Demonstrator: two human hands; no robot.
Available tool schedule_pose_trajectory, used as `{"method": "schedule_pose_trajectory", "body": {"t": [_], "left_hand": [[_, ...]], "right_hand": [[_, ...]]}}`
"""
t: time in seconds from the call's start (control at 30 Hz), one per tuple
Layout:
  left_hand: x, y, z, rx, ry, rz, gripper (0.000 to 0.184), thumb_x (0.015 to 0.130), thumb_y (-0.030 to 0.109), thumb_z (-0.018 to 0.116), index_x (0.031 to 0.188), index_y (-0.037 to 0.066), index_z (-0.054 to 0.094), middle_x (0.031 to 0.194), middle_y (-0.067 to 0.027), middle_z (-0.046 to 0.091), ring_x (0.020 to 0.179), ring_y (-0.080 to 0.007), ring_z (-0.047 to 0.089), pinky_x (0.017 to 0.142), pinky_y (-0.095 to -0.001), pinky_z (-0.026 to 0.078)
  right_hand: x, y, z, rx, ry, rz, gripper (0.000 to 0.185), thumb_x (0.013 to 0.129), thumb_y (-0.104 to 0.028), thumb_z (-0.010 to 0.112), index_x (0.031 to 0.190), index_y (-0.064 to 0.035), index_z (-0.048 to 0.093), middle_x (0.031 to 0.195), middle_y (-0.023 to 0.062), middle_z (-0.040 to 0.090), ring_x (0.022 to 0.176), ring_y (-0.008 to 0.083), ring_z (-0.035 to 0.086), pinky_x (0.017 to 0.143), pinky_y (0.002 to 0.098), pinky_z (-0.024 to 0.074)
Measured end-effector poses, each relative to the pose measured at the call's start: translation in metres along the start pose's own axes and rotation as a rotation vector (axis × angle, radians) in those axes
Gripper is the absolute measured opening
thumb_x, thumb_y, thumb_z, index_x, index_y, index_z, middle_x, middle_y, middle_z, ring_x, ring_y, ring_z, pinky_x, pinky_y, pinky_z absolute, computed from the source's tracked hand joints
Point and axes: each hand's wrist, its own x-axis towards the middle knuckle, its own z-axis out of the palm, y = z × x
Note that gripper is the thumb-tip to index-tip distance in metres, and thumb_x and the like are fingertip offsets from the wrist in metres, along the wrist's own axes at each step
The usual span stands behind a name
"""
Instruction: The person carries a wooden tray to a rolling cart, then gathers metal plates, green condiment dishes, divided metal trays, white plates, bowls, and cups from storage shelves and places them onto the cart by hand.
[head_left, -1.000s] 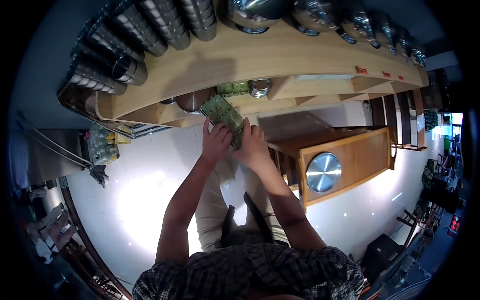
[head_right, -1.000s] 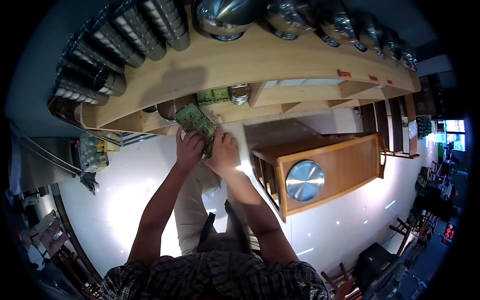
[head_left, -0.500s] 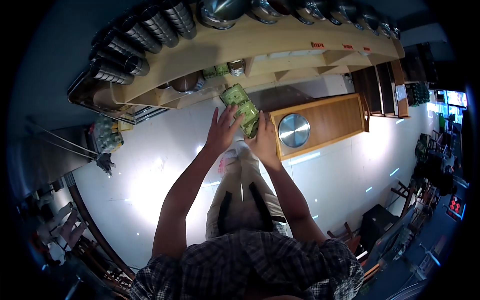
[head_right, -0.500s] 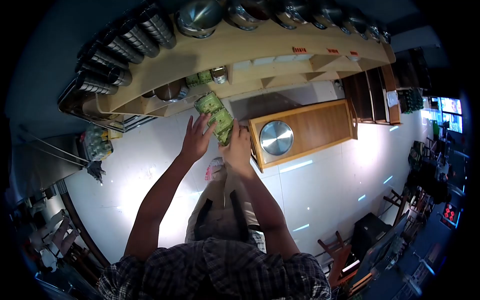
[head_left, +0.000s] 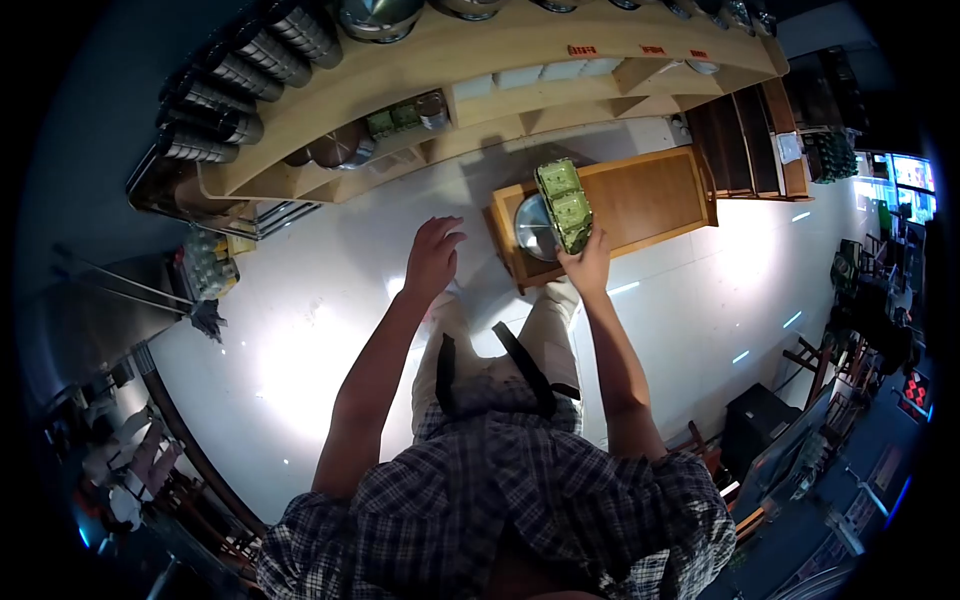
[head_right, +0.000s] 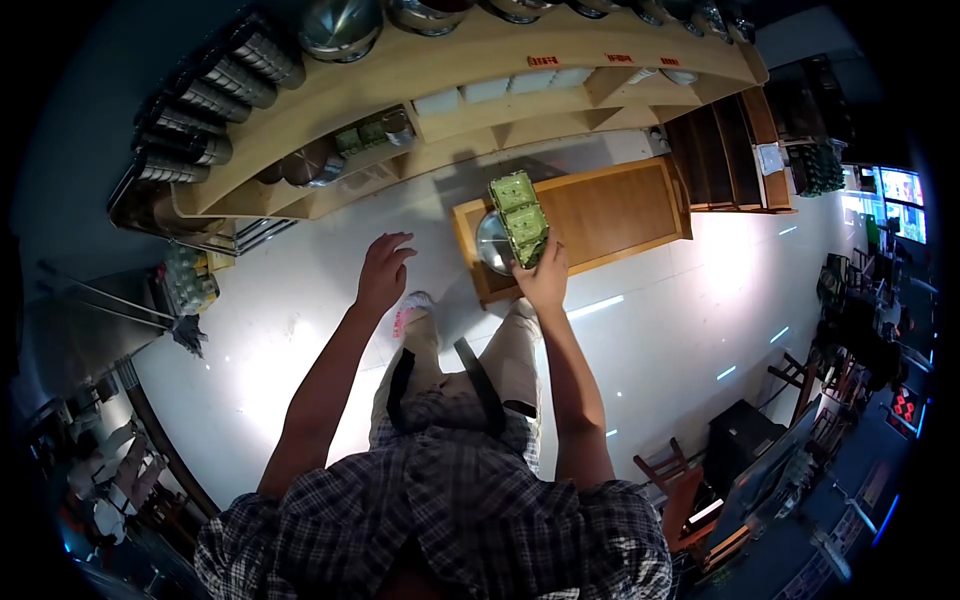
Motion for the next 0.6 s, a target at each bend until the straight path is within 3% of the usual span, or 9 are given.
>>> {"method": "schedule_pose_trajectory", "body": {"t": [0.17,0.3,0.33,0.4,0.5,0.6], "left_hand": [[0.062,0.064,0.093,-0.053,0.09,-0.063,0.024,0.071,-0.007,0.055,0.09,0.004,0.062,0.112,-0.0103,0.059,0.108,-0.0292,0.054,0.095,-0.042,0.044],[0.102,0.105,0.201,-0.386,0.12,-0.285,0.035,0.072,-0.008,0.051,0.105,0.0,0.058,0.108,-0.0178,0.058,0.104,-0.0387,0.054,0.091,-0.0425,0.046],[0.108,0.119,0.223,-0.389,0.14,-0.3,0.038,0.075,-0.007,0.052,0.112,0.001,0.056,0.111,-0.0203,0.057,0.108,-0.0361,0.054,0.09,-0.0413,0.046],[0.115,0.144,0.268,-0.665,0.027,-0.67,0.045,0.079,-0.003,0.054,0.123,0.001,0.05,0.119,-0.0222,0.054,0.115,-0.0332,0.053,0.093,-0.0389,0.045],[0.118,0.173,0.315,-0.764,-0.071,-0.884,0.05,0.082,0.001,0.055,0.131,0.002,0.043,0.127,-0.0213,0.05,0.119,-0.0326,0.05,0.098,-0.0378,0.042],[0.107,0.162,0.38,-0.787,0.072,-0.877,0.051,0.085,0.004,0.054,0.133,0.001,0.04,0.129,-0.0223,0.049,0.121,-0.0356,0.048,0.103,-0.0386,0.038]], "right_hand": [[0.045,0.111,-0.046,-0.158,-0.158,-0.082,0.093,0.061,-0.022,0.079,0.138,-0.0016,0.032,0.11,0.0245,0.051,0.102,0.0413,0.051,0.089,0.0469,0.0425],[0.08,0.189,-0.047,-0.125,-0.122,-0.239,0.086,0.063,-0.025,0.077,0.135,-0.0024,0.036,0.112,0.0259,0.05,0.103,0.0417,0.05,0.091,0.0493,0.0417],[0.083,0.202,-0.046,-0.13,-0.145,-0.253,0.086,0.063,-0.025,0.077,0.135,-0.0024,0.036,0.112,0.0259,0.05,0.103,0.0417,0.05,0.091,0.0493,0.0417],[0.092,0.218,-0.035,-0.211,-0.153,-0.178,0.083,0.064,-0.027,0.077,0.133,-0.0021,0.039,0.109,0.025,0.051,0.1,0.0416,0.052,0.088,0.0485,0.0436],[0.088,0.218,-0.026,-0.204,-0.165,-0.033,0.081,0.067,-0.028,0.075,0.134,-0.0043,0.037,0.108,0.024,0.052,0.096,0.0422,0.052,0.085,0.0491,0.0444],[0.084,0.222,-0.01,-0.191,-0.199,0.024,0.087,0.066,-0.031,0.075,0.138,-0.0071,0.032,0.107,0.0231,0.051,0.098,0.0415,0.051,0.085,0.0502,0.0435]]}}
